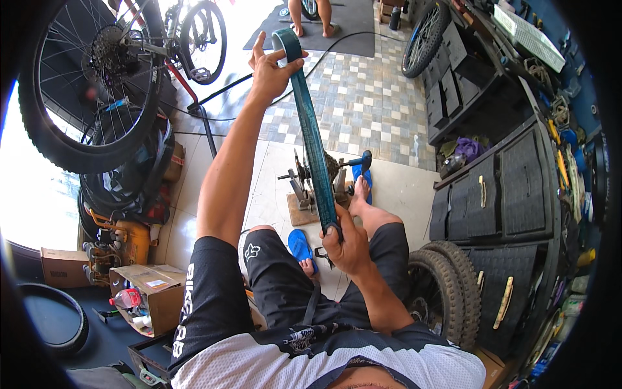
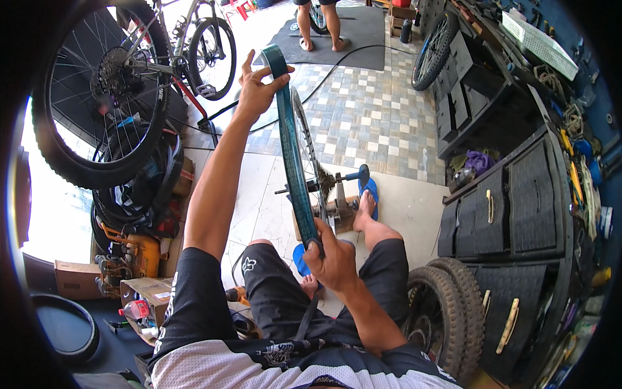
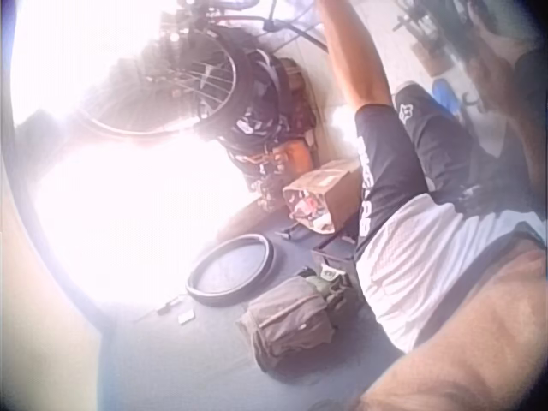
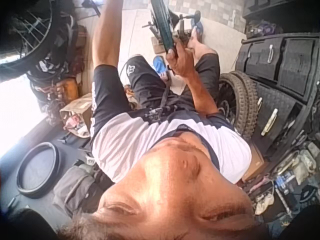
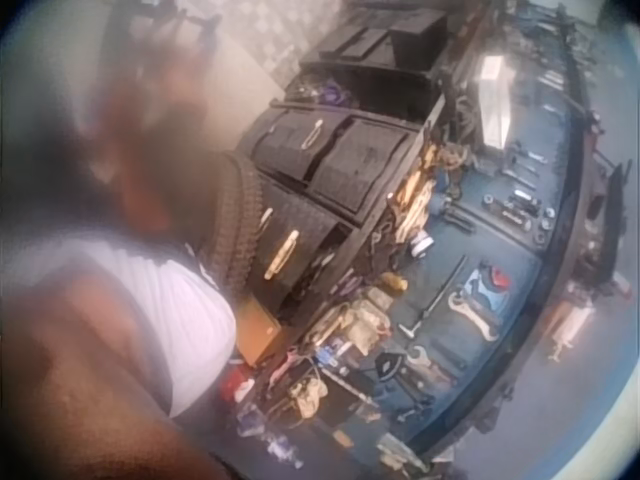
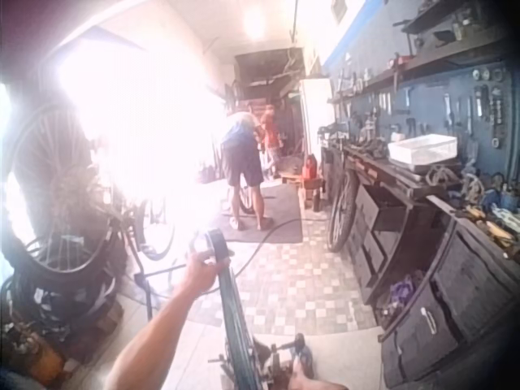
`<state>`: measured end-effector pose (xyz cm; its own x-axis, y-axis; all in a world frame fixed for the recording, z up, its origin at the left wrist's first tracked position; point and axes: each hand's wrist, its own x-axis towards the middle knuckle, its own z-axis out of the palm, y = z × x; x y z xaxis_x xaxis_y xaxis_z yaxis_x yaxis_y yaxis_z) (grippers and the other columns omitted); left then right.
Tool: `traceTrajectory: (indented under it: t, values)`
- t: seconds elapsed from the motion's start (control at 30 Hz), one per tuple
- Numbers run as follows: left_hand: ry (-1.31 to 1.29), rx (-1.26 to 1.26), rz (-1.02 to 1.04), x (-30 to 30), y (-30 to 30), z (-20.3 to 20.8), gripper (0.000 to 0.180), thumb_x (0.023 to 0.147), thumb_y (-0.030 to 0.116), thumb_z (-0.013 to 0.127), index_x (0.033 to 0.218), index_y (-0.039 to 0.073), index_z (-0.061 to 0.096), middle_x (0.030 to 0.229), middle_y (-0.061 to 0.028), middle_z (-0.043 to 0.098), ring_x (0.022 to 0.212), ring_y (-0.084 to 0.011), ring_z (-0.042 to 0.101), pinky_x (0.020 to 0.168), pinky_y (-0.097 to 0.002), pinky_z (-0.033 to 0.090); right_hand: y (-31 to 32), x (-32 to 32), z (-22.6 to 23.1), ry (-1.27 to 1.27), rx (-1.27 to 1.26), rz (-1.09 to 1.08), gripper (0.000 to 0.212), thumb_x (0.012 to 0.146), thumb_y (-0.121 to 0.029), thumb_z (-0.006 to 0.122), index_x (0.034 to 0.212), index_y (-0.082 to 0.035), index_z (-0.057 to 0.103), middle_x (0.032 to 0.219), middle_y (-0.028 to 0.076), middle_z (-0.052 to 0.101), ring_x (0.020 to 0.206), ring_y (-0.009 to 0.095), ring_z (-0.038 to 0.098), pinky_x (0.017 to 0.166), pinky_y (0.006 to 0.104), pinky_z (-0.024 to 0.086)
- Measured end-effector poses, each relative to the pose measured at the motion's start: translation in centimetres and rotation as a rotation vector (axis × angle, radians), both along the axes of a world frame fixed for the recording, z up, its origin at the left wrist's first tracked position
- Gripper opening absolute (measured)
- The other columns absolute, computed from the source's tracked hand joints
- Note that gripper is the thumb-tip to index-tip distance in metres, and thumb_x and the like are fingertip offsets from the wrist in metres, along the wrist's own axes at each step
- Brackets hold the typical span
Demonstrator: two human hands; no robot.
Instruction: The person wraps a green rim tape around a bicycle wheel rim, smoothing it as they go. They then use a cloth to wipe the rim surface after the tape is applied.
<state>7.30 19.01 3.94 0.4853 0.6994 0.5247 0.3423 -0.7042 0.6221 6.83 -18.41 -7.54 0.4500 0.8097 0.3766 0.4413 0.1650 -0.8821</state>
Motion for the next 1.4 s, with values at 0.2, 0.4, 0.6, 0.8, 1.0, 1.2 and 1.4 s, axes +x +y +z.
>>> traceTrajectory:
  t: [0.2,0.4,0.6,0.8,1.0,1.2,1.4]
  values:
    - [-0.005,-0.059,0.002,0.2,-0.2,-0.3,0.030,0.087,0.034,0.089,0.116,0.037,0.085,0.178,-0.0211,0.011,0.159,-0.0469,0.010,0.126,-0.0591,0.025,-0.1,0.0,-0.1,0.007,-0.012,-0.002,0.047,0.102,-0.024,0.059,0.141,0.003,0.058,0.075,0.013,0.069,0.060,0.031,0.070,0.059,0.0413,0.056]
    - [0.040,-0.006,0.021,-0.2,0.5,-1.0,0.030,0.088,0.039,0.087,0.118,0.037,0.085,0.178,-0.0200,0.010,0.159,-0.0484,0.013,0.124,-0.0648,0.027,-0.1,-0.1,0.3,0.015,-0.006,0.002,0.048,0.103,-0.025,0.059,0.142,0.003,0.058,0.074,0.013,0.069,0.058,0.031,0.069,0.059,0.0403,0.056]
    - [0.040,-0.019,0.014,0.3,0.4,-1.5,0.028,0.087,0.037,0.088,0.116,0.038,0.086,0.177,-0.0212,0.013,0.159,-0.0490,0.012,0.125,-0.0619,0.025,-0.2,0.0,0.0,0.001,-0.014,0.000,0.048,0.104,-0.027,0.059,0.142,0.002,0.059,0.072,0.012,0.068,0.059,0.030,0.070,0.059,0.0402,0.056]
    - [0.061,-0.039,0.025,0.3,0.2,-1.5,0.028,0.087,0.038,0.088,0.115,0.039,0.086,0.177,-0.0220,0.012,0.159,-0.0486,0.012,0.125,-0.0602,0.025,-0.2,0.0,-0.1,-0.004,-0.016,-0.002,0.049,0.104,-0.028,0.059,0.143,0.001,0.059,0.072,0.013,0.069,0.060,0.031,0.071,0.060,0.0406,0.057]
    - [0.067,-0.155,0.045,0.1,0.5,-2.0,0.032,0.088,0.041,0.086,0.120,0.035,0.084,0.165,-0.0264,0.034,0.158,-0.0431,0.017,0.122,-0.0605,0.029,-0.6,0.3,0.4,-0.013,-0.132,0.055,0.051,0.106,-0.025,0.056,0.148,0.004,0.053,0.086,0.008,0.075,0.070,0.018,0.073,0.071,0.0333,0.060]
    - [-0.017,-0.893,-0.058,0.5,-0.6,-1.0,0.044,0.098,0.042,0.079,0.132,0.016,0.069,0.092,0.0002,0.067,0.078,-0.0175,0.065,0.078,-0.0462,0.056,-1.0,1.3,2.2,0.066,-0.216,0.127,0.053,0.104,-0.023,0.060,0.150,0.002,0.052,0.092,0.009,0.076,0.078,0.013,0.071,0.075,0.0304,0.059]
    - [-0.118,-0.874,-0.169,-0.1,-0.6,-1.7,0.082,0.097,0.038,0.080,0.161,0.000,0.045,0.094,-0.0053,0.070,0.079,-0.0190,0.069,0.073,-0.0414,0.061,0.0,2.9,2.2,-0.131,0.024,0.024,0.054,0.088,-0.006,0.072,0.138,0.001,0.053,0.088,0.004,0.063,0.067,0.006,0.054,0.065,0.0231,0.048]
